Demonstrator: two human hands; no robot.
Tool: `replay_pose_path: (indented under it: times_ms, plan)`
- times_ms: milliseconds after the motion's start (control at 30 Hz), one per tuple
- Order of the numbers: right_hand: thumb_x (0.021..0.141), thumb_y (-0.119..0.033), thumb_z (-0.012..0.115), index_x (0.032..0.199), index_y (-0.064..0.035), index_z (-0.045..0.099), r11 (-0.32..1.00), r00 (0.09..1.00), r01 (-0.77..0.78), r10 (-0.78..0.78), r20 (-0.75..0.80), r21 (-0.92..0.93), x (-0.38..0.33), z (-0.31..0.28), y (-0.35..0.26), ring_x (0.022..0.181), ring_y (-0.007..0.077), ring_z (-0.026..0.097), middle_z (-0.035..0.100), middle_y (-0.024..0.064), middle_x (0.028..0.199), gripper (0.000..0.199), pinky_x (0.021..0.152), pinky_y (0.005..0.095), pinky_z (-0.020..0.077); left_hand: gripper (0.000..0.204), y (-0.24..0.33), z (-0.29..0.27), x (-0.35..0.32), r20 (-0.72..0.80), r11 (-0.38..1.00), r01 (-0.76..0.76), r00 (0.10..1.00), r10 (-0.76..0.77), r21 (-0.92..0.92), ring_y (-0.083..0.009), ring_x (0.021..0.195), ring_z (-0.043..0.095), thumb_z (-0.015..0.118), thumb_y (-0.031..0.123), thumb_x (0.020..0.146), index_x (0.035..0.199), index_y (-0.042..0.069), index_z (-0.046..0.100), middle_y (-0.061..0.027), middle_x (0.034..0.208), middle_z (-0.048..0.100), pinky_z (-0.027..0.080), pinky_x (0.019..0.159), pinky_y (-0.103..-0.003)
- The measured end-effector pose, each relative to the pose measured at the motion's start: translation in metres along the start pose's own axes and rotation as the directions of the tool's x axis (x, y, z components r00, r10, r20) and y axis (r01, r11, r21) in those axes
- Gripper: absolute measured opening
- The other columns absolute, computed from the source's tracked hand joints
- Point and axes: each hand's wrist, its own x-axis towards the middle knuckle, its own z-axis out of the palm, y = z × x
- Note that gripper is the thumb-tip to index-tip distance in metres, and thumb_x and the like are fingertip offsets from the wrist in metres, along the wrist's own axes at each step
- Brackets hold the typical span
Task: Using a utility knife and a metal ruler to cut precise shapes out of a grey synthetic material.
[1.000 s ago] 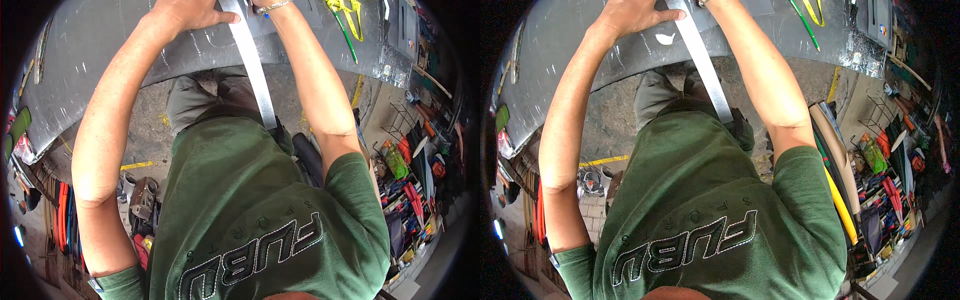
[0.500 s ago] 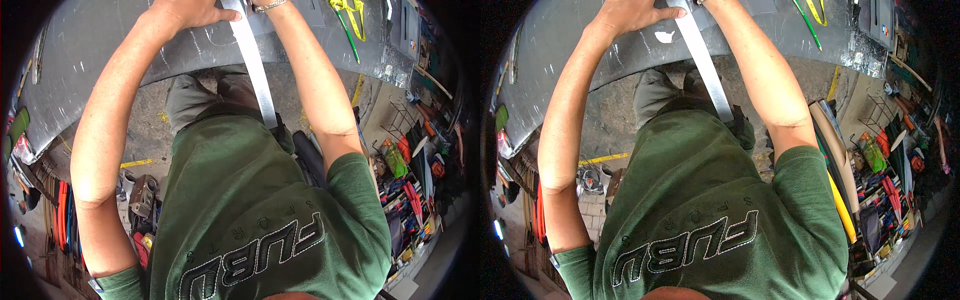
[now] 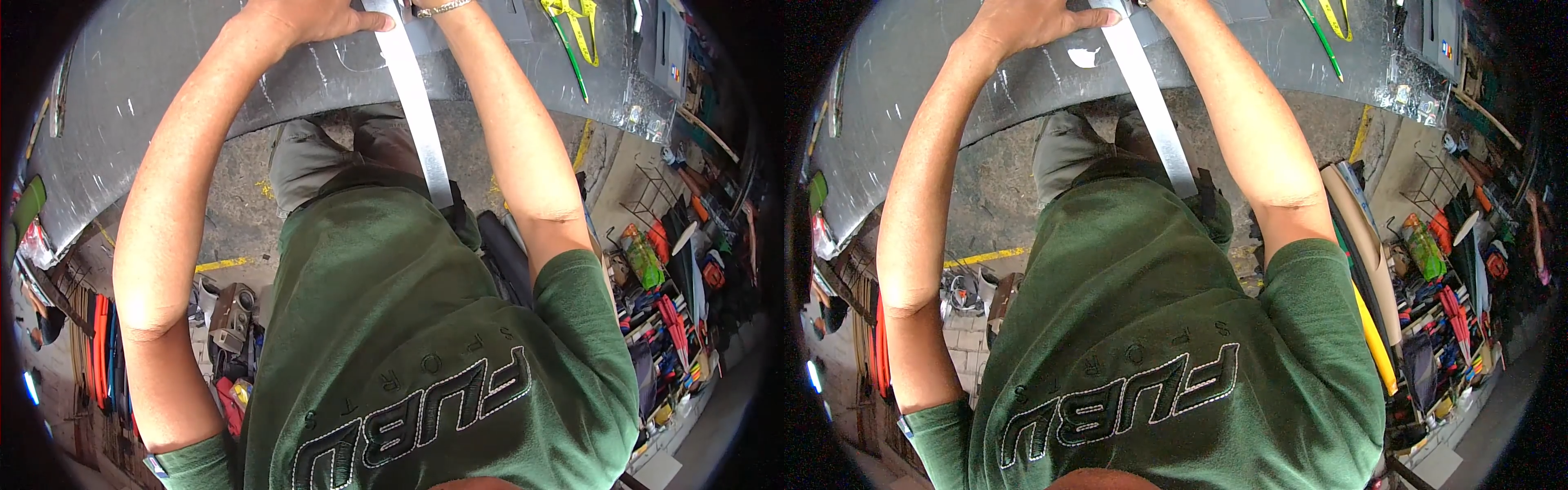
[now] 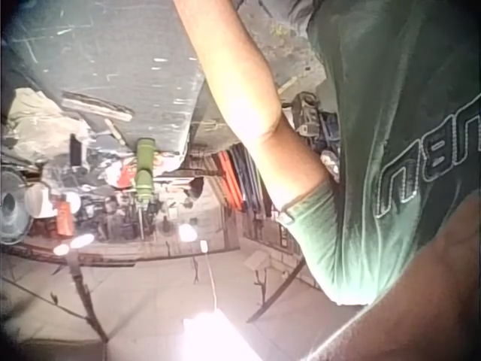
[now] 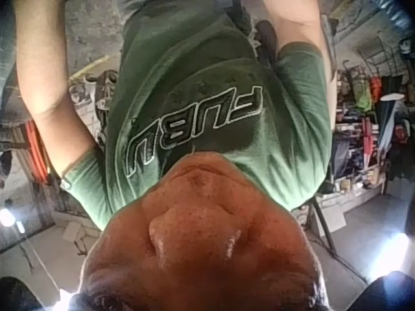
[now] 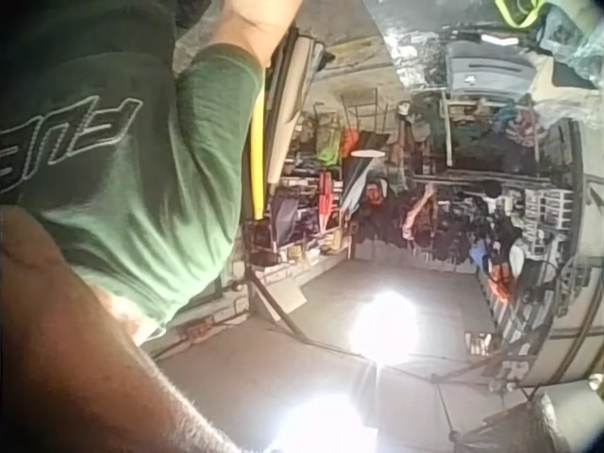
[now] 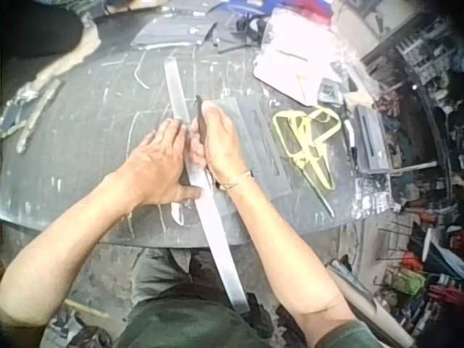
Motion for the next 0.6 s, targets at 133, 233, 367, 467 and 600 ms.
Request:
replay_pose_path:
  times_ms: [133, 233, 367, 467, 600]
  plan:
    - [0.108, -0.049, 0.043, 0.088, -0.0076, 0.052, 1.000, 1.000, -0.007, 0.007, 0.009, 0.016, 0.002, 0.006, 0.006, 0.036, 0.0134, 0.039, 0.043, 0.0017, 0.052, 0.047, 0.035, 0.0287, 0.0330, 0.116, -0.024, 0.104, 0.040, -0.821, 0.952, -0.288, 0.566, 0.079, -0.107, -0.0488, 0.149, 0.030, 0.081, 0.058, 0.075, 0.148, -0.018, 0.032, -0.0392, 0.155, 0.032, 0.029, 0.123, -0.050]
    - [0.108, -0.049, 0.042, 0.088, -0.0076, 0.052, 1.000, 1.000, 0.009, -0.009, 0.002, 0.005, 0.000, 0.002, 0.005, 0.036, 0.0134, 0.039, 0.043, 0.0019, 0.052, 0.047, 0.035, 0.0286, 0.0329, 0.116, -0.016, 0.100, 0.048, -0.835, 0.965, -0.254, 0.544, 0.086, -0.066, -0.0486, 0.149, 0.030, 0.081, 0.058, 0.075, 0.148, -0.018, 0.032, -0.0390, 0.154, 0.032, 0.029, 0.123, -0.050]
    - [0.109, -0.047, 0.042, 0.089, -0.0075, 0.052, 0.999, 1.000, 0.023, -0.023, 0.000, -0.048, -0.001, 0.004, 0.002, 0.036, 0.0129, 0.039, 0.043, 0.0017, 0.052, 0.046, 0.035, 0.0278, 0.0328, 0.117, -0.031, 0.088, 0.027, -0.633, 0.508, -0.589, 0.767, 0.106, -0.629, -0.0483, 0.149, 0.030, 0.080, 0.059, 0.075, 0.148, -0.018, 0.032, -0.0388, 0.154, 0.033, 0.029, 0.123, -0.050]
    - [0.109, -0.045, 0.042, 0.088, -0.0083, 0.050, 0.997, 0.999, 0.049, -0.049, 0.008, -0.066, -0.001, 0.010, 0.002, 0.036, 0.0121, 0.039, 0.043, 0.0013, 0.053, 0.043, 0.035, 0.0270, 0.0330, 0.117, -0.013, 0.076, 0.028, -0.790, 0.940, -0.315, 0.607, 0.090, -0.134, -0.0482, 0.149, 0.031, 0.079, 0.060, 0.075, 0.149, -0.018, 0.032, -0.0389, 0.154, 0.033, 0.028, 0.123, -0.050]
    - [0.110, -0.039, 0.042, 0.115, -0.0022, 0.058, 0.985, 0.983, -0.110, 0.089, -0.158, -0.129, -0.009, 0.030, -0.027, 0.040, 0.0104, 0.041, 0.050, 0.0020, 0.066, 0.040, 0.036, 0.0260, 0.0337, 0.115, 0.033, -0.049, -0.027, 0.001, 0.999, 0.028, 1.000, -0.028, 0.023, -0.0474, 0.149, 0.030, 0.079, 0.059, 0.076, 0.150, -0.016, 0.033, -0.0374, 0.155, 0.033, 0.028, 0.124, -0.050]
